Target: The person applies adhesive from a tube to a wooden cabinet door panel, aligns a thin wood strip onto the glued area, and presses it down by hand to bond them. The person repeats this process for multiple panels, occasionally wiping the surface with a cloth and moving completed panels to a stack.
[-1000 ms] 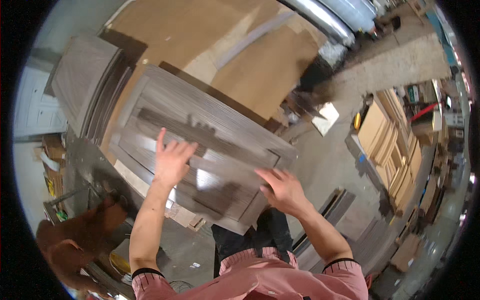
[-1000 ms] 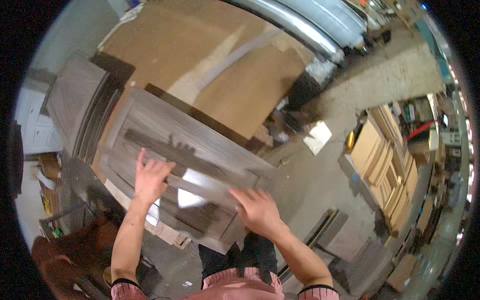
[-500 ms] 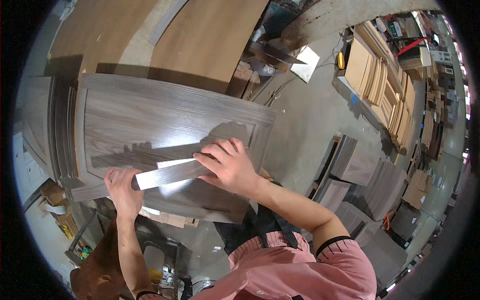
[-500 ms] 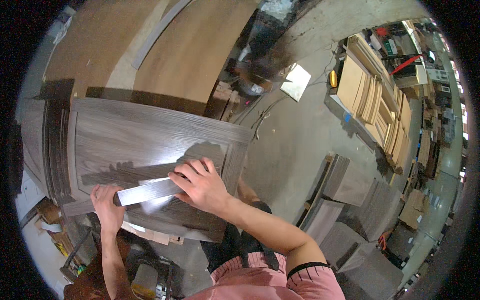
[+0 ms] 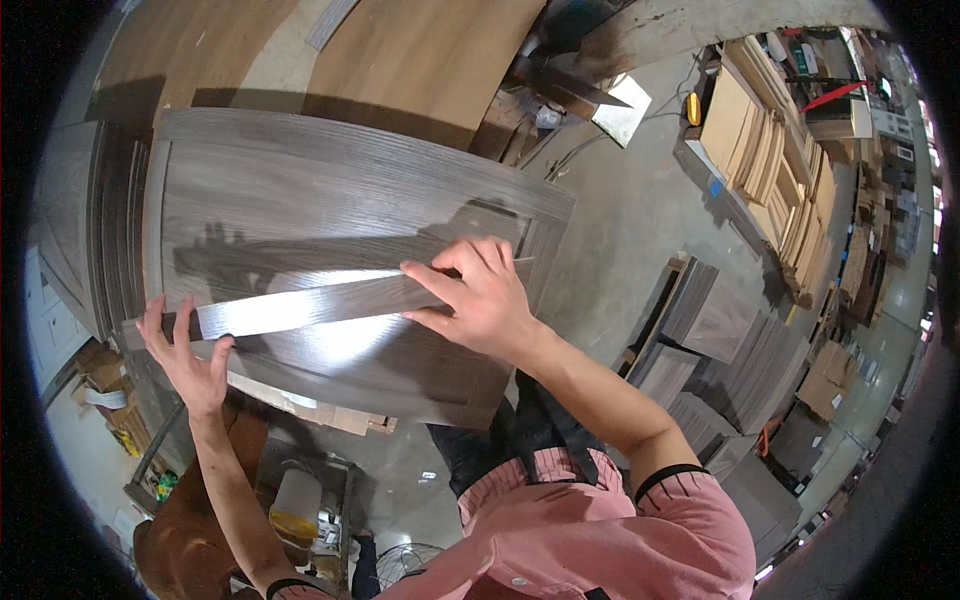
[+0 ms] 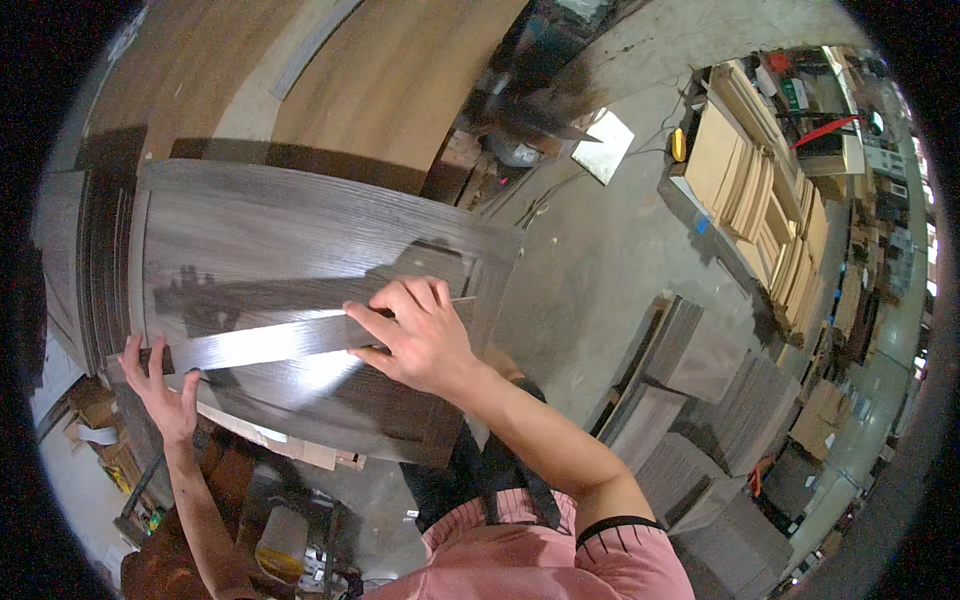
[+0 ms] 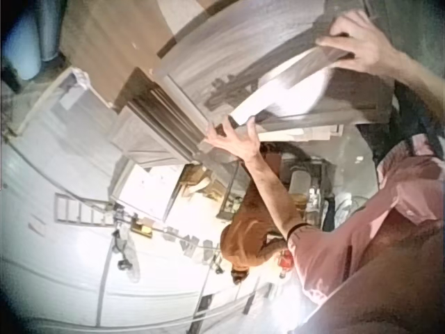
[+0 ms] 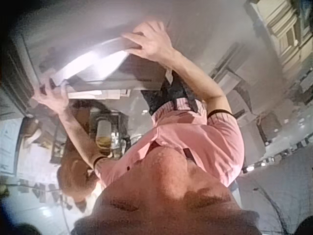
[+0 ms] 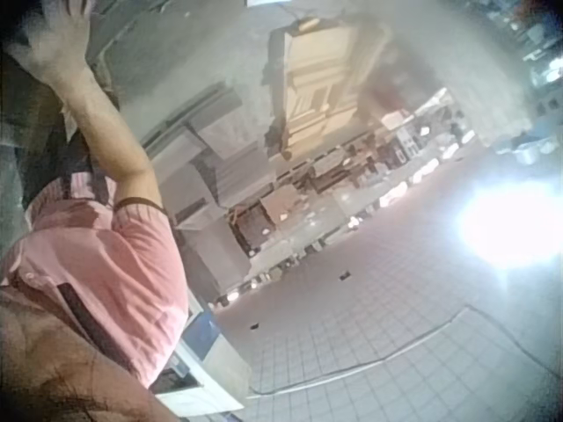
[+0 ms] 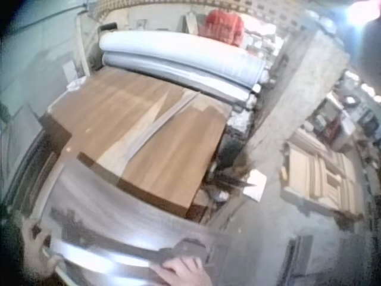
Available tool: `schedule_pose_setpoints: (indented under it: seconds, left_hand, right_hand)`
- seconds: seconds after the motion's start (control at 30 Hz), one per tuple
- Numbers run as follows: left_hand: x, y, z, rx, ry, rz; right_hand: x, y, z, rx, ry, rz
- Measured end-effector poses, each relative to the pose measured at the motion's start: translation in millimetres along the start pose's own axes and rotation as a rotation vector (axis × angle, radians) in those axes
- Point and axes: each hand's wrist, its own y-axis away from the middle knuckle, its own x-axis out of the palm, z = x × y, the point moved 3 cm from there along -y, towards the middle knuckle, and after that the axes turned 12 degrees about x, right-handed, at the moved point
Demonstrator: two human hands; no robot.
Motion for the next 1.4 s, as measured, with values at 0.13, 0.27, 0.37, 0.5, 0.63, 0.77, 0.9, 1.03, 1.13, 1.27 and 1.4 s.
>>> schedule_pose_setpoints:
  seconds: [0.13, 0.27, 0.37, 0.5, 0.63, 0.77, 0.9, 1.03, 1.13, 1.27, 1.4]
  left_hand:
    - [5, -1, -31, -0.083, -0.001, -0.273]
    - [66, 59, -101, 0.121, 0.296, 0.476]
    - [71, 82, -124, 0.078, 0.412, 0.299]
    - [80, 90, -114, 0.24, 0.346, 0.264]
    - [61, 75, -109, 0.226, 0.266, 0.126]
    - [0, 72, -99, 0.45, 0.16, 0.249]
    - [-127, -2, -85, 0.45, 0.05, -0.074]
    - [-204, -99, -61, 0.49, -0.028, -0.462]
    - [-212, -188, -60, 0.397, -0.056, -0.507]
    - [-132, -249, -45, 0.191, 0.168, -0.178]
    - [-41, -269, -54, 0.148, 0.288, -0.013]
  right_hand:
    - [-14, -15, -17, 0.022, 0.056, -0.043]
    - [-63, -25, -60, 0.245, 0.08, -0.258]
    - [-97, -21, -78, 0.471, -0.001, -0.359]
    - [-130, 1, -103, 0.556, 0.253, -0.394]
    - [-127, 16, -100, 0.654, 0.185, -0.397]
    - [-138, 35, -105, 0.65, 0.135, -0.425]
    - [-190, 46, -111, 0.643, 0.211, -0.466]
    - [-216, 46, -114, 0.762, 0.171, -0.609]
    - [-227, 73, -199, 0.646, -0.283, -0.808]
    - [-242, 59, -123, 0.827, 0.191, -0.73]
    - [-235, 89, -152, 0.674, 0.083, -0.732]
